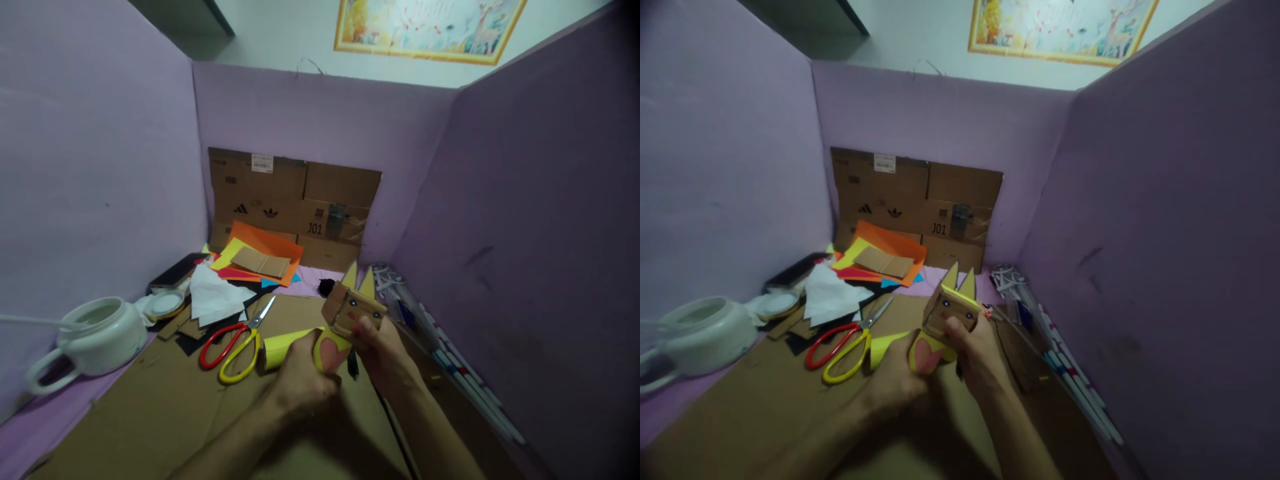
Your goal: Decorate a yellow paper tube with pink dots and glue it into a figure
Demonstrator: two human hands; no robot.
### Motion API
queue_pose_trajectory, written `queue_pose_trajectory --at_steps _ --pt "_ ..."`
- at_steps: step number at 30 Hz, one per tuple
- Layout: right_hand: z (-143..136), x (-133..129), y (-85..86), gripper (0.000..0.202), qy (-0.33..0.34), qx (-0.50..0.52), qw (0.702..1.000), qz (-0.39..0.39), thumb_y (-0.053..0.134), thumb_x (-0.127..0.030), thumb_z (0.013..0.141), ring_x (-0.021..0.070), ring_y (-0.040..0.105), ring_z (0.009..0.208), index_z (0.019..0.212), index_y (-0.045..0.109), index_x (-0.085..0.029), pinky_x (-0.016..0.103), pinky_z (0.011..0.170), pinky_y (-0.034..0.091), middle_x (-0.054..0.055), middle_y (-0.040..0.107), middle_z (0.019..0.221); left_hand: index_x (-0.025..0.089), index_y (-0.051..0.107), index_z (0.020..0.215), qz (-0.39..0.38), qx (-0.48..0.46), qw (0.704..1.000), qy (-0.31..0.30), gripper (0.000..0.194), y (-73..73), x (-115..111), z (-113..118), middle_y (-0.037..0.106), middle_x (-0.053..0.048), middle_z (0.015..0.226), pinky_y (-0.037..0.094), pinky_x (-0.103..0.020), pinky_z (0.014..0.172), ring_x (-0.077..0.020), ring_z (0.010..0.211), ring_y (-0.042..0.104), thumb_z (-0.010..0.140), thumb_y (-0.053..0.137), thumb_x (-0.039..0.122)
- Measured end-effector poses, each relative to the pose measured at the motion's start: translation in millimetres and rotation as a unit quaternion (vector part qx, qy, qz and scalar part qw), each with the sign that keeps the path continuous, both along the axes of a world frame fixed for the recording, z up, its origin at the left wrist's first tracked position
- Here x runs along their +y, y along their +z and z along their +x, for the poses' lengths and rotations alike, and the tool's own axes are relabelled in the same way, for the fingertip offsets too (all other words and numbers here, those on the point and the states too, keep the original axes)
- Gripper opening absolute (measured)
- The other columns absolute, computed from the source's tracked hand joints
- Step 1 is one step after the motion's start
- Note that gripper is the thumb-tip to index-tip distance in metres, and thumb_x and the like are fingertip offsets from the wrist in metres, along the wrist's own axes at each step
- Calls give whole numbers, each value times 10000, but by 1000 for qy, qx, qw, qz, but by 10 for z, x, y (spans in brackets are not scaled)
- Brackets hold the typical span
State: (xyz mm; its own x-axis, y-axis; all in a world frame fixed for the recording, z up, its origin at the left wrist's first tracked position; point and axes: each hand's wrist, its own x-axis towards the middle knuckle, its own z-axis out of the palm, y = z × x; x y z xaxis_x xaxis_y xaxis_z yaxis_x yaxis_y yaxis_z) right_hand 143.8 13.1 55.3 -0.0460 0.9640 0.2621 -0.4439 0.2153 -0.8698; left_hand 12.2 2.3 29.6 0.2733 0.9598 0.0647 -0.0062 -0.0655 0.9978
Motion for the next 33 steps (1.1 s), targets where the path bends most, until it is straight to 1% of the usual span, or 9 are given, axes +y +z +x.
queue_pose_trajectory --at_steps 4,13,17,19,22,24,26,30,33 --pt "-12 5 20 500 20 -13 1000 12 792 -400 636 245 690 797 1072 635 -210 357 750 544 55 738 888 124 590 879 22 -7 1000 -19 410 7 -11 27 599 -3 757 393 -232 556 -141 647 504 478 564 42" --pt "-17 -5 27 461 27 -90 995 24 795 -404 583 264 666 818 969 679 -180 352 721 528 61 733 853 132 642 894 45 -43 997 -48 427 19 -13 -27 661 -24 795 480 -302 682 -226 749 596 483 567 47" --pt "-8 4 -13 436 1 -124 992 24 795 -407 596 262 654 827 949 675 -182 363 741 512 71 726 883 129 647 901 54 -73 994 -59 435 0 9 -19 651 -30 819 469 -312 693 -212 737 581 479 561 61" --pt "-15 3 -15 497 -15 -128 991 28 809 -455 563 278 647 861 958 668 -188 381 760 507 86 719 922 136 644 852 29 -85 994 -55 388 2 24 -7 636 -18 765 457 -301 654 -190 690 563 472 590 76" --pt "-43 -10 0 664 30 -88 995 43 844 -504 470 297 613 996 1033 638 -219 393 837 485 87 697 1006 141 626 765 -26 -117 992 -49 299 39 41 7 596 -2 650 448 -294 622 -182 657 554 467 660 130" --pt "-72 -22 -7 659 90 -94 991 40 853 -465 475 283 612 1006 1048 630 -228 388 851 476 77 690 1015 140 633 793 -11 -145 987 -64 317 79 44 8 633 -30 708 468 -318 691 -225 760 588 482 684 172" --pt "-104 -28 -45 569 124 -143 982 25 847 -396 510 266 638 924 1009 645 -214 391 826 479 67 699 959 152 640 836 28 -146 987 -66 323 111 44 1 674 -55 817 472 -346 776 -261 869 599 519 674 204" --pt "-144 -21 -148 371 55 -209 976 10 816 -299 538 247 635 804 862 676 -184 396 778 479 50 707 837 165 628 841 49 -105 993 -34 329 98 50 -36 691 -47 860 469 -347 795 -249 853 602 514 651 142" --pt "-136 -26 -143 299 15 -194 981 -9 792 -275 541 229 621 741 794 673 -172 358 708 485 43 697 763 151 618 897 33 -101 993 -51 390 23 73 -80 689 -46 868 477 -319 737 -227 817 609 512 677 132"
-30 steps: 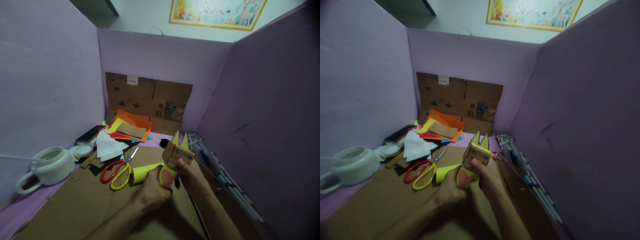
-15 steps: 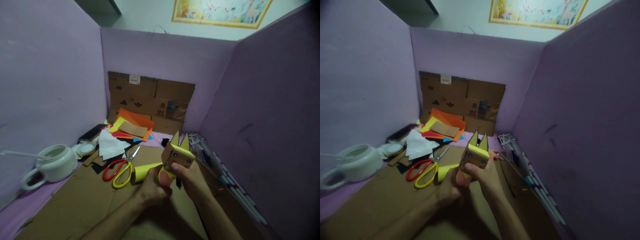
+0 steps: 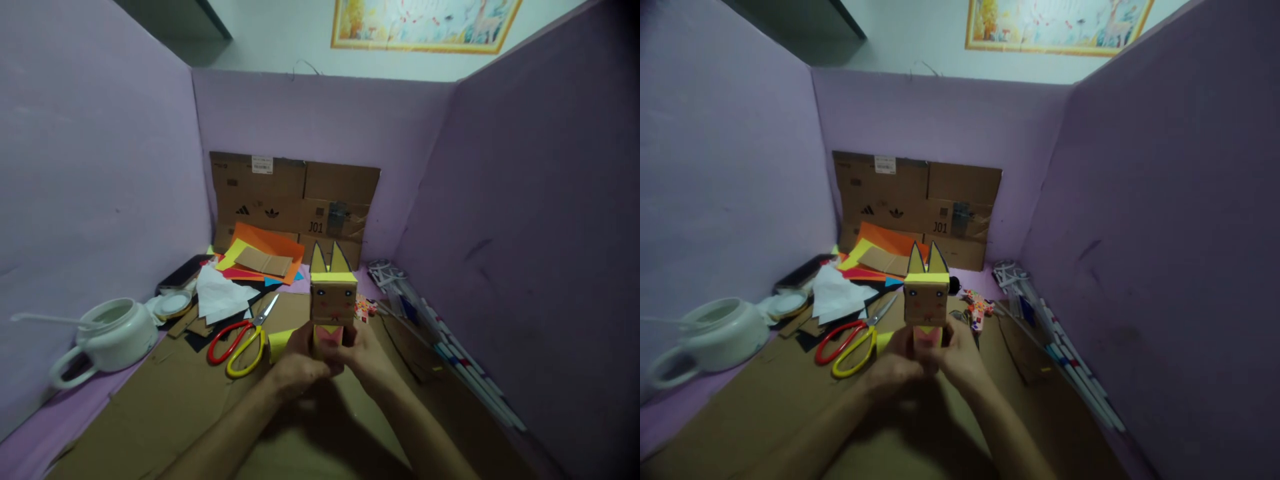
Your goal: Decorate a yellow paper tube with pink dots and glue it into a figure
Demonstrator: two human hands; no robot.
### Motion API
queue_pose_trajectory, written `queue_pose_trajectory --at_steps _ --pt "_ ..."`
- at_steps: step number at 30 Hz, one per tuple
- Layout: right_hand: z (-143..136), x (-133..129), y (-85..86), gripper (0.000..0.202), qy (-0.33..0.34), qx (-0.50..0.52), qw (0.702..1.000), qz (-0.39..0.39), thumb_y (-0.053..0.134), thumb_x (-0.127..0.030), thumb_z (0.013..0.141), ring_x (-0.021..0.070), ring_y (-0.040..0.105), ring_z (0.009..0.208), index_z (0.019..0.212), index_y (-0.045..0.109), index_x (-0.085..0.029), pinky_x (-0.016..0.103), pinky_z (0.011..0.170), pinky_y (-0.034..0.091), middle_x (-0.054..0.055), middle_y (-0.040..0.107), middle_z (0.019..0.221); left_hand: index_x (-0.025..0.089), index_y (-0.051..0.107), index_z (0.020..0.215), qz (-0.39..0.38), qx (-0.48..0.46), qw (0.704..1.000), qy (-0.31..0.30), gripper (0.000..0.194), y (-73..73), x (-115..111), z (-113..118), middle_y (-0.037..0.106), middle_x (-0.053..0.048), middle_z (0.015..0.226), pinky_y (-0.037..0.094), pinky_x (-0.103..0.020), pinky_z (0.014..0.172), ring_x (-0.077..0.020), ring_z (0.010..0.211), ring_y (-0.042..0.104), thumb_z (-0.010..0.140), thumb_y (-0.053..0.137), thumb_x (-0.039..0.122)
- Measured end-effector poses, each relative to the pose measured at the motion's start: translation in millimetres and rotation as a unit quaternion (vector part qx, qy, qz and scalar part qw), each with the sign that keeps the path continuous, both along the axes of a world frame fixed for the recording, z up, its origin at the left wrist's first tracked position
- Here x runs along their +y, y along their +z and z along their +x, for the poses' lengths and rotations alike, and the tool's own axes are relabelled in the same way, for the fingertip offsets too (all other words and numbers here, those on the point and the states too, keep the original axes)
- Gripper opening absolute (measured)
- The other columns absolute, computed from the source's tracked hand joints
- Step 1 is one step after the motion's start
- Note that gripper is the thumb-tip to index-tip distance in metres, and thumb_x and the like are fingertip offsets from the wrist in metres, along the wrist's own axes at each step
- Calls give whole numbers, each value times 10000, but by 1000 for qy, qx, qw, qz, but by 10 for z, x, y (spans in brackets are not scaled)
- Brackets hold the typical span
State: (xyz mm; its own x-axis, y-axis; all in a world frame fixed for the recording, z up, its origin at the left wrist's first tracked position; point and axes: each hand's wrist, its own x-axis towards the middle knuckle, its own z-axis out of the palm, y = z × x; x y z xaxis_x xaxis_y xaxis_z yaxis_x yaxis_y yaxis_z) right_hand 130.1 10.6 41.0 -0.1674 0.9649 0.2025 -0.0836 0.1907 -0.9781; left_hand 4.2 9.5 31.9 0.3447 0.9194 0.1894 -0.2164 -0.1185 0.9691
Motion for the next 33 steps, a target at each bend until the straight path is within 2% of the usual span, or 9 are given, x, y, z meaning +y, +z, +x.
queue_pose_trajectory --at_steps 5,10,16,19,22,24,27,32,33 --pt "17 -17 36 263 7 28 1000 3 782 -278 555 216 616 695 764 664 -174 312 632 477 35 692 723 144 637 878 6 41 999 4 312 -125 47 -17 691 -41 854 472 -283 705 -210 809 616 571 690 149" --pt "10 44 -103 329 10 32 999 7 789 -248 551 229 630 759 851 675 -174 331 687 487 39 708 797 139 647 801 38 79 994 65 216 -129 67 -20 693 -33 776 488 -288 688 -208 759 618 590 691 154" --pt "-69 71 -186 295 -15 23 1000 3 784 -191 512 198 614 705 786 674 -179 326 687 464 11 689 732 125 670 819 46 83 993 69 244 -181 140 -86 716 -58 838 502 -322 752 -234 816 636 575 680 113" --pt "-92 47 -153 250 -43 29 999 -2 784 -221 518 183 595 635 726 650 -181 315 634 458 2 669 676 126 670 816 52 89 992 67 234 -129 104 -78 718 -57 834 501 -324 755 -231 811 638 583 678 120" --pt "4 33 -64 249 -61 41 997 1 801 -281 532 183 588 613 692 635 -186 304 598 457 4 658 647 131 688 896 56 121 989 61 319 50 50 -119 723 -75 860 503 -328 717 -241 805 644 584 718 188" --pt "149 42 18 258 -76 55 995 12 798 -343 572 191 600 657 713 641 -194 306 624 463 10 661 671 135 674 1005 58 188 974 112 470 189 51 -201 713 -111 957 505 -351 742 -252 849 642 554 750 245" --pt "429 86 130 294 -132 124 982 44 795 -415 598 194 618 757 768 650 -224 313 716 472 14 687 796 108 655 1044 74 267 937 213 432 293 123 -366 693 -140 981 498 -373 800 -243 873 645 667 649 320" --pt "749 215 159 280 -217 153 961 74 818 -398 591 170 603 773 723 633 -235 280 747 465 -21 649 781 150 651 1113 75 385 906 157 580 76 227 -471 660 -158 1142 450 -447 898 -338 1040 607 563 747 308" --pt "769 242 141 279 -224 144 961 79 820 -393 589 167 599 764 704 622 -233 277 742 462 -26 642 766 164 639 1143 95 424 888 154 613 16 228 -451 638 -160 1189 424 -469 926 -363 1084 579 564 753 326"
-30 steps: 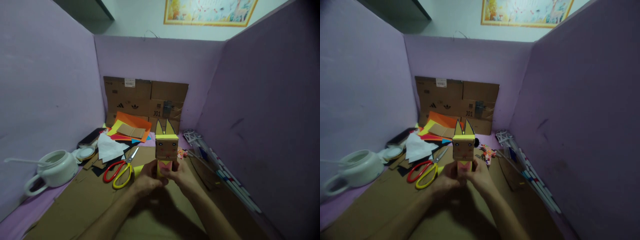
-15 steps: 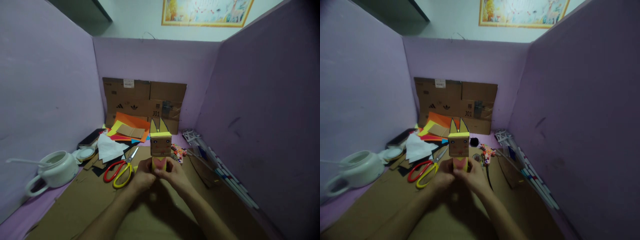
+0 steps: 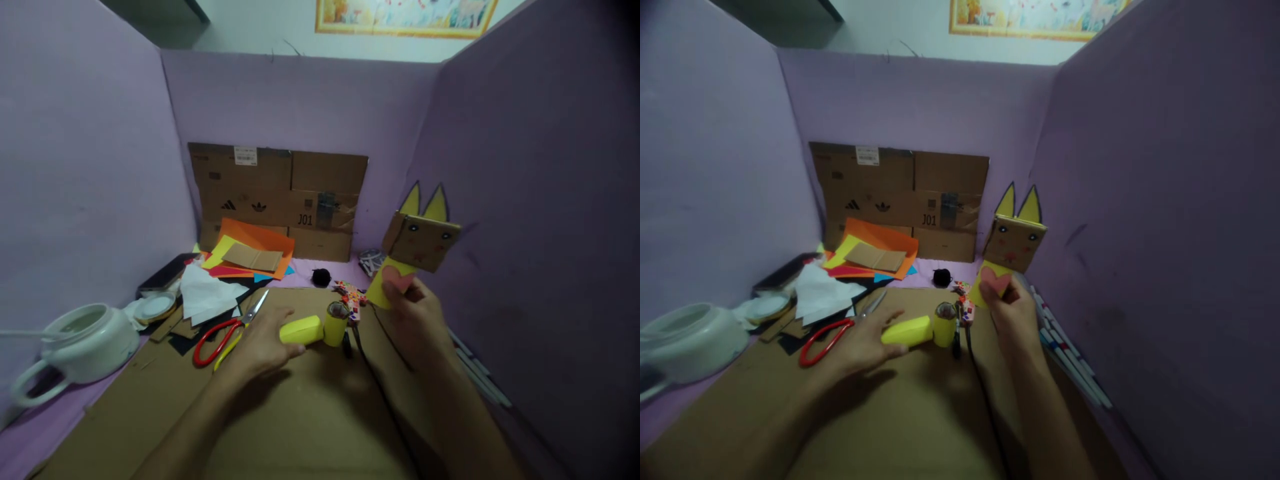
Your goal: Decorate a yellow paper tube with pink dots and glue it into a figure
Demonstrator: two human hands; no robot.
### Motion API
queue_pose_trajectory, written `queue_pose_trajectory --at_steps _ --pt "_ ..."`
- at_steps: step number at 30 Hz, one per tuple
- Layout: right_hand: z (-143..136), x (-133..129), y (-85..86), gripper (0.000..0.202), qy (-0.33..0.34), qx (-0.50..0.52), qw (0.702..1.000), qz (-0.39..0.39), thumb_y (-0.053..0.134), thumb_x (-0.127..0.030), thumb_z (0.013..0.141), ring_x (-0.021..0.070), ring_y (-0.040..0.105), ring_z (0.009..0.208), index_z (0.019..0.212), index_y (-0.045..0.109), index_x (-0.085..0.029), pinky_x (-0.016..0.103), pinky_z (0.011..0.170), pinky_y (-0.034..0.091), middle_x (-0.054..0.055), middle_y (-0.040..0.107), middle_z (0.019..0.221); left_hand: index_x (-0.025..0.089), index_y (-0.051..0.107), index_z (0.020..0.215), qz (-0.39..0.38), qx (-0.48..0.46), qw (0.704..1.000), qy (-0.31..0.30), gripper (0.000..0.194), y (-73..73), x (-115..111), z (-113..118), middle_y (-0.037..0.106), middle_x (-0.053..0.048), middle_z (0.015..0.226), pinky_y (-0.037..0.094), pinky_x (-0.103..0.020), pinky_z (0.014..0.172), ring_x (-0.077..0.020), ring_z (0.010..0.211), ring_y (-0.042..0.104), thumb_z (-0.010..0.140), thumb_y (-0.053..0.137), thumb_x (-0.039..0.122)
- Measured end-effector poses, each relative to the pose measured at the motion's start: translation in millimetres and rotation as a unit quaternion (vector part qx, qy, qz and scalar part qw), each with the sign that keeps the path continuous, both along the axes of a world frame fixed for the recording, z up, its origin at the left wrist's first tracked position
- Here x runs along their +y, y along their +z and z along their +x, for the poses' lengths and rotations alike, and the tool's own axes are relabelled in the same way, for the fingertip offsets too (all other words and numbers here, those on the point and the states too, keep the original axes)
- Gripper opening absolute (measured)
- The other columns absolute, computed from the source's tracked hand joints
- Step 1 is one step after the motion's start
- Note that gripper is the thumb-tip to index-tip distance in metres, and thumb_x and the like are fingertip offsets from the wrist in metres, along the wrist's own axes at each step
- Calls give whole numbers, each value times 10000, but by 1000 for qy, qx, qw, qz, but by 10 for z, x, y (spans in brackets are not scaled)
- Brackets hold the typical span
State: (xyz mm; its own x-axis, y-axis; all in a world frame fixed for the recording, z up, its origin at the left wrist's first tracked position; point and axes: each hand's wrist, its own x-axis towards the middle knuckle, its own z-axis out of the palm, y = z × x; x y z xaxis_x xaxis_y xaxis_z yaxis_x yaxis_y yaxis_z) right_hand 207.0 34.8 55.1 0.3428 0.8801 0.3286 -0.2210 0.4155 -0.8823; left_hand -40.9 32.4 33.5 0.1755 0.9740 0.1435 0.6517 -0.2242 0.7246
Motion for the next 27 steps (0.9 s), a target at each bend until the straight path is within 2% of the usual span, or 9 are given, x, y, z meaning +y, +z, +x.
queue_pose_trajectory --at_steps 3,6,8,12,16,19,23,25,27 --pt "-13 66 -64 286 2 -18 1000 -2 819 -387 589 180 597 778 718 625 -222 287 753 459 -16 649 774 165 594 1210 69 118 991 -7 650 -102 -20 97 608 -170 1234 348 -502 986 -390 1158 513 604 736 350" --pt "-63 95 -105 304 18 -29 999 -7 812 -393 594 197 605 793 768 643 -210 295 743 465 3 665 790 161 550 1247 114 167 979 0 634 -88 -46 183 601 -156 1244 323 -481 1007 -359 1173 499 670 683 386" --pt "-80 97 -114 316 32 -30 999 -10 805 -402 600 198 611 782 792 648 -207 294 725 470 9 672 797 176 527 1264 109 185 977 5 631 -62 -59 219 597 -142 1252 322 -472 1006 -349 1175 499 686 663 389" --pt "-74 86 -109 322 31 -33 999 -17 808 -401 590 187 612 743 784 645 -202 282 690 468 9 677 787 162 521 1265 49 249 967 -2 630 -57 -63 249 619 -159 1198 343 -468 962 -359 1130 524 675 667 327" --pt "-78 56 -86 295 26 -58 998 -30 831 -351 555 175 600 702 714 642 -191 256 635 454 -1 671 717 185 616 1121 34 270 962 6 426 -45 -38 218 680 -138 1050 385 -440 870 -341 1027 584 697 621 230" --pt "-81 38 -80 303 27 -74 996 -36 825 -350 557 175 599 704 745 649 -191 257 630 455 0 678 735 234 639 1075 27 196 979 36 378 17 -14 131 694 -102 1000 418 -398 774 -324 956 613 698 612 242" --pt "-73 28 -91 315 26 -77 996 -44 816 -371 574 168 595 673 777 651 -196 262 625 444 -4 679 735 205 609 1159 -1 -3 998 69 504 119 17 -1 673 -120 1082 431 -386 785 -315 968 607 661 657 268" --pt "-77 23 -95 311 28 -77 995 -47 819 -378 569 170 592 659 752 645 -197 261 610 436 -4 676 713 158 596 1164 -23 -125 991 49 543 136 30 -35 658 -137 1120 441 -384 808 -306 980 603 639 678 266" --pt "-87 19 -100 299 34 -73 996 -47 825 -371 562 169 589 655 714 634 -198 258 599 433 -5 673 693 141 594 1133 -55 -247 967 17 535 114 44 -42 661 -134 1106 461 -376 792 -286 948 615 621 693 262"
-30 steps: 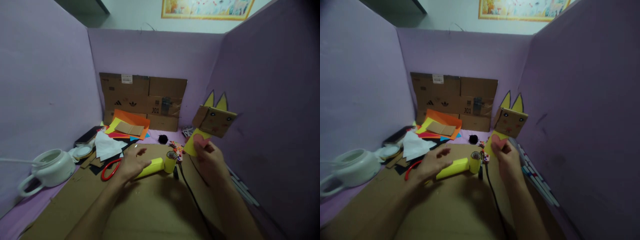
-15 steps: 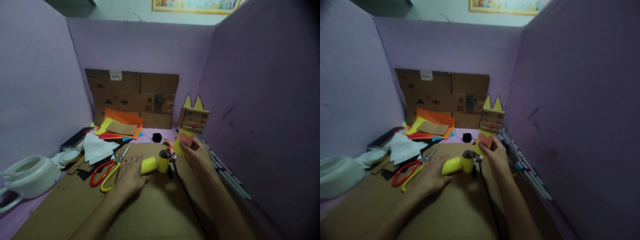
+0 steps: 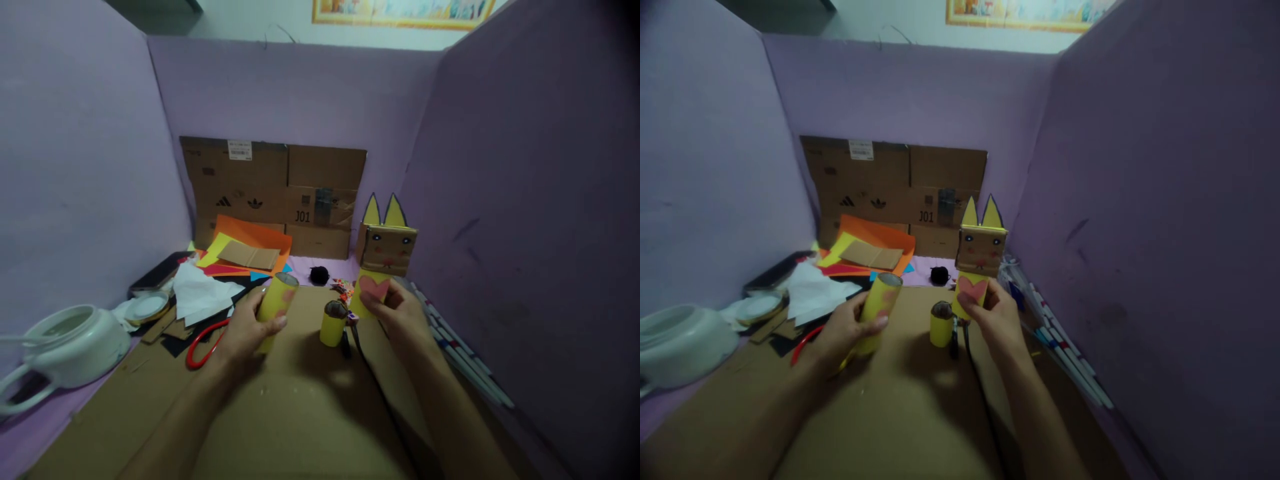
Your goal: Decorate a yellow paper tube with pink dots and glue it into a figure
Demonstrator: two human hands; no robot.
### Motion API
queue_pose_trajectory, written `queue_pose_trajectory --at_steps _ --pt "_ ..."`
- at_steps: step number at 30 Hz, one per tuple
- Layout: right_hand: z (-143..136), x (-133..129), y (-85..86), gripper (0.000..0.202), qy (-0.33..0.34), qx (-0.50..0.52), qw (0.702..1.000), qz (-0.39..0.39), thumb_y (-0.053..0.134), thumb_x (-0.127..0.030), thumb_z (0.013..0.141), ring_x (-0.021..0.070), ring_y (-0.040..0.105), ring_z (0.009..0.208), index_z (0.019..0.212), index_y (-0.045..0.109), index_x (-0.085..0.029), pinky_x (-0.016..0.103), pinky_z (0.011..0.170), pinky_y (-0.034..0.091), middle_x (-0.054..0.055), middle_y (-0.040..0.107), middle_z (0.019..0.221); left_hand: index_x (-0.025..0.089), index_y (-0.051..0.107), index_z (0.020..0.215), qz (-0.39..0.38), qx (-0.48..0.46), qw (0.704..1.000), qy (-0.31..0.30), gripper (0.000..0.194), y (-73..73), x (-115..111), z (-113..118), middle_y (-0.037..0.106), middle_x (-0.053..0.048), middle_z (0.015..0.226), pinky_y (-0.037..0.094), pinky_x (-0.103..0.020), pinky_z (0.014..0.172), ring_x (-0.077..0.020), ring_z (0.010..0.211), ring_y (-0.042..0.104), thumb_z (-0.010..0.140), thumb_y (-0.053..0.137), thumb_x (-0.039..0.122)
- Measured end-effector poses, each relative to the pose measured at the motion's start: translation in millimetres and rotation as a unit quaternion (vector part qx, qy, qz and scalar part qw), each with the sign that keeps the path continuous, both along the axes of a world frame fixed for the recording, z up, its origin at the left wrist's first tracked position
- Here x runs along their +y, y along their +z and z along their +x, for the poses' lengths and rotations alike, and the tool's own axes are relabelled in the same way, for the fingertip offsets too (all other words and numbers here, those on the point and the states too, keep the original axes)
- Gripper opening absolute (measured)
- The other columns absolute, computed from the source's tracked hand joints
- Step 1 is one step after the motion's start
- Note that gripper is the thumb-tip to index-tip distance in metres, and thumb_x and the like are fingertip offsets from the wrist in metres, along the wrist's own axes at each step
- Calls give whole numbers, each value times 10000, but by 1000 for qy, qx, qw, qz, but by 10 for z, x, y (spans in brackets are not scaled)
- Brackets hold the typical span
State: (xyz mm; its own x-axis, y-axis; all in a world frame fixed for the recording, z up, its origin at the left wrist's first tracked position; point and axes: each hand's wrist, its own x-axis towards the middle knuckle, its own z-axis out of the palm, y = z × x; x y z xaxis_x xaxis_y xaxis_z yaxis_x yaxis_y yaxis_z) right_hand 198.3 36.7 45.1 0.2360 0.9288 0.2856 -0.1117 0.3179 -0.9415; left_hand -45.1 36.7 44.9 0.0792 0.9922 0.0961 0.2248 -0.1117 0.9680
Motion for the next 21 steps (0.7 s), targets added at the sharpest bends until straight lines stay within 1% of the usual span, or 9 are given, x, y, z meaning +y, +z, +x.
queue_pose_trajectory --at_steps 2,3,5,10,15,18,21 --pt "-10 0 -9 283 15 4 1000 2 825 -353 568 169 593 677 705 631 -200 257 617 440 -2 680 715 136 588 1095 -17 -98 995 -24 515 -48 13 13 670 -123 1063 478 -363 763 -261 896 626 606 704 252" --pt "-13 1 -15 276 23 5 1000 3 824 -345 573 170 596 694 707 631 -200 258 634 445 -1 686 734 133 585 1080 -21 -127 991 -31 510 -74 18 24 671 -119 1043 481 -358 757 -253 882 625 599 710 248" --pt "-15 5 -26 269 36 2 999 6 823 -337 578 172 600 715 711 634 -201 262 659 449 0 690 756 133 579 1067 -23 -154 987 -42 509 -114 22 50 668 -110 1017 483 -349 750 -247 879 620 590 717 247" --pt "-5 10 -40 276 43 4 999 5 822 -348 579 172 605 703 751 659 -207 266 656 449 -1 695 756 144 574 1070 -18 -156 986 -50 511 -128 22 84 662 -93 983 483 -328 721 -245 874 609 589 711 245" --pt "-1 3 -43 281 53 10 999 -10 830 -341 572 180 617 715 763 674 -206 275 664 457 7 706 773 127 598 991 -7 -158 987 -31 468 -174 77 65 669 -88 917 475 -314 696 -220 800 604 551 730 219" --pt "-44 -33 -23 306 56 5 998 -19 837 -351 550 197 627 721 765 677 -202 293 671 469 17 711 756 133 605 948 0 -160 987 -17 450 -224 110 58 671 -77 900 482 -315 697 -218 794 605 521 733 199" --pt "-116 -95 18 353 63 -4 997 -38 850 -360 508 219 637 726 767 679 -191 323 674 492 39 718 763 136 606 938 5 -153 988 0 449 -264 135 56 676 -67 884 491 -324 710 -221 794 613 511 724 212"
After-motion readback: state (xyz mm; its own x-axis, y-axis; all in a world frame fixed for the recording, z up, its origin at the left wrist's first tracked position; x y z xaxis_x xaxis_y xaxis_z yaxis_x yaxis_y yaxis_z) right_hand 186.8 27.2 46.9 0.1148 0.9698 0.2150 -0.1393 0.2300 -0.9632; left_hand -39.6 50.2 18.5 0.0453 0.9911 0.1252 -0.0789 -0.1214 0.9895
